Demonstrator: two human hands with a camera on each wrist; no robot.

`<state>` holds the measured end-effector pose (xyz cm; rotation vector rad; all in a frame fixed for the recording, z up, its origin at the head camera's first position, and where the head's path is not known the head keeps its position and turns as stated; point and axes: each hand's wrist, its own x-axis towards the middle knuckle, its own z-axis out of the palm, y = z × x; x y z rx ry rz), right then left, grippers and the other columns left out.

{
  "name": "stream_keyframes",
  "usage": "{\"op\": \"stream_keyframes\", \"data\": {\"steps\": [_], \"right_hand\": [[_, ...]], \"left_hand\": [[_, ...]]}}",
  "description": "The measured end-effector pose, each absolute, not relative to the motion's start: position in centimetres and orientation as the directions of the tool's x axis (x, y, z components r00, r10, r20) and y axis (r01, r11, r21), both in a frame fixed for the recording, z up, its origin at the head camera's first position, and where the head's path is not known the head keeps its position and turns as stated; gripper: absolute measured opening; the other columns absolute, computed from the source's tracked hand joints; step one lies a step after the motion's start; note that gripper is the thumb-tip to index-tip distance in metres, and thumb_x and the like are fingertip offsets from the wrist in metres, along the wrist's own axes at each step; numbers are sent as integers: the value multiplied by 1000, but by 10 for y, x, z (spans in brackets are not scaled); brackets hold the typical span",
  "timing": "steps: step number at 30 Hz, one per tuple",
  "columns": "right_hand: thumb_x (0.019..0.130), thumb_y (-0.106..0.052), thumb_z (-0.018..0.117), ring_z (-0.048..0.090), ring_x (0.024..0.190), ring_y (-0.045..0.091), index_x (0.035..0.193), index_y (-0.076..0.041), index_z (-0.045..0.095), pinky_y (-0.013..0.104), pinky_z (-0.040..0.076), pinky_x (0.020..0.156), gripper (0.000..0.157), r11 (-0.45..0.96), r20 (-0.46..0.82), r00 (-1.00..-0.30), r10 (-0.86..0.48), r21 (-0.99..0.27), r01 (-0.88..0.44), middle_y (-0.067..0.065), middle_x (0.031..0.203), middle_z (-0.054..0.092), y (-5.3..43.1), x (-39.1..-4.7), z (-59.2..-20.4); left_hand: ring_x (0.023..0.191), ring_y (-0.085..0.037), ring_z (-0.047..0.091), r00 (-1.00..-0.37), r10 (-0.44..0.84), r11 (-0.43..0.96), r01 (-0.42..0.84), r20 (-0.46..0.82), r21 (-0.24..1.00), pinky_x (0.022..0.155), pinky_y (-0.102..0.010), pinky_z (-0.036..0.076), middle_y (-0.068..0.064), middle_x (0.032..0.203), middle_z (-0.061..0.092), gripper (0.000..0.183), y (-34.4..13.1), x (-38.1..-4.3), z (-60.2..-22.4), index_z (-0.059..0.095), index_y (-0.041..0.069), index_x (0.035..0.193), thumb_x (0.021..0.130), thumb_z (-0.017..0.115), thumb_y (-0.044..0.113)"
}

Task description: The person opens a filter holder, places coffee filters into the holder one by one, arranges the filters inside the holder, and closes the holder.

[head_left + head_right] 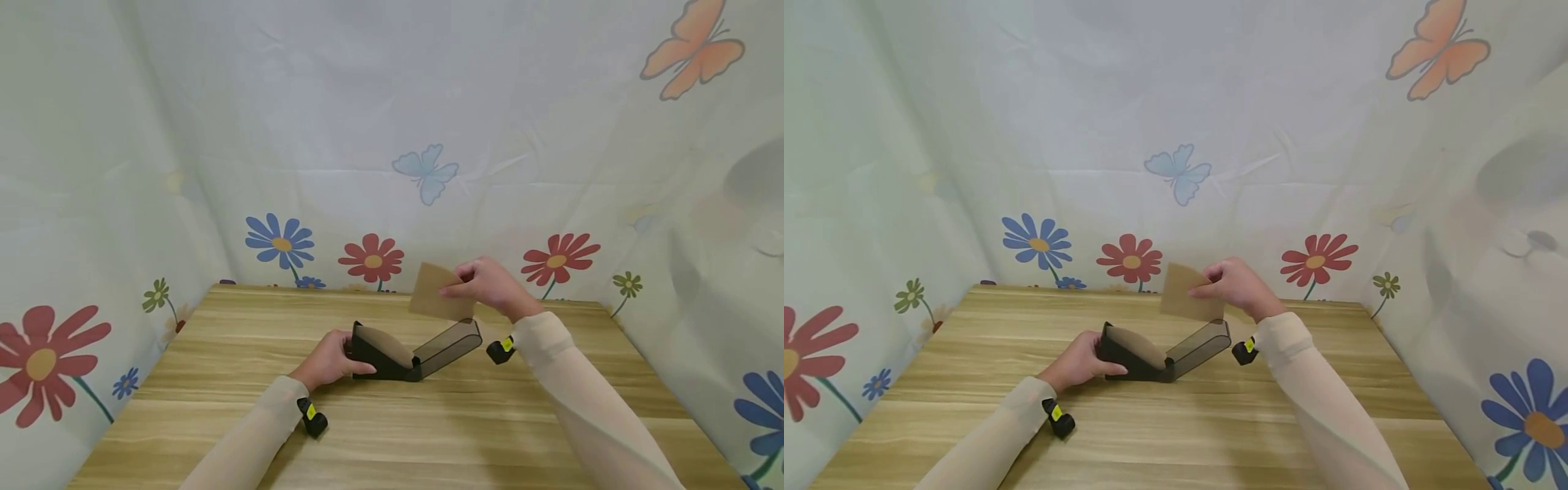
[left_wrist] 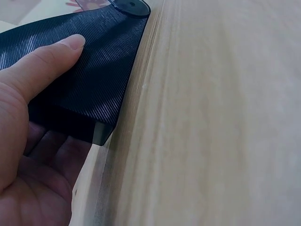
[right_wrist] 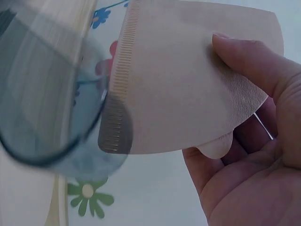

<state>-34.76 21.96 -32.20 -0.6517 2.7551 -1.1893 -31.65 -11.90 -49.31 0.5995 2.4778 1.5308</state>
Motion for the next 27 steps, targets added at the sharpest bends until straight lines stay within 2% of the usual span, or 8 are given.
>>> {"op": "stream_keyframes", "data": {"steps": [8,22,27], "right_hand": [[83,-33,86,31,62,15,64,-12,55,29,28,57,42,585,104,-904,-414,-731,-351,-6,61,34,202,-343,-318],[88,-27,83,31,60,15,68,2,55,28,29,58,45,529,74,-866,-495,-765,-368,-4,60,34,174,-345,-332],[88,-27,83,36,62,15,74,4,64,28,32,59,39,521,47,-863,-503,-780,-346,-3,61,43,170,-346,-338]], "left_hand": [[72,-17,60,-903,425,390,250,68,886,66,-32,49,1,86,74,39,-120,-317,-494,74,14,102,76,91,37],[72,-16,61,-903,423,384,254,75,888,66,-32,49,1,87,75,39,-119,-318,-495,74,14,103,76,91,37],[73,-16,61,-902,424,386,257,77,886,67,-31,49,2,87,75,40,-119,-317,-494,74,14,104,76,91,38]]}}
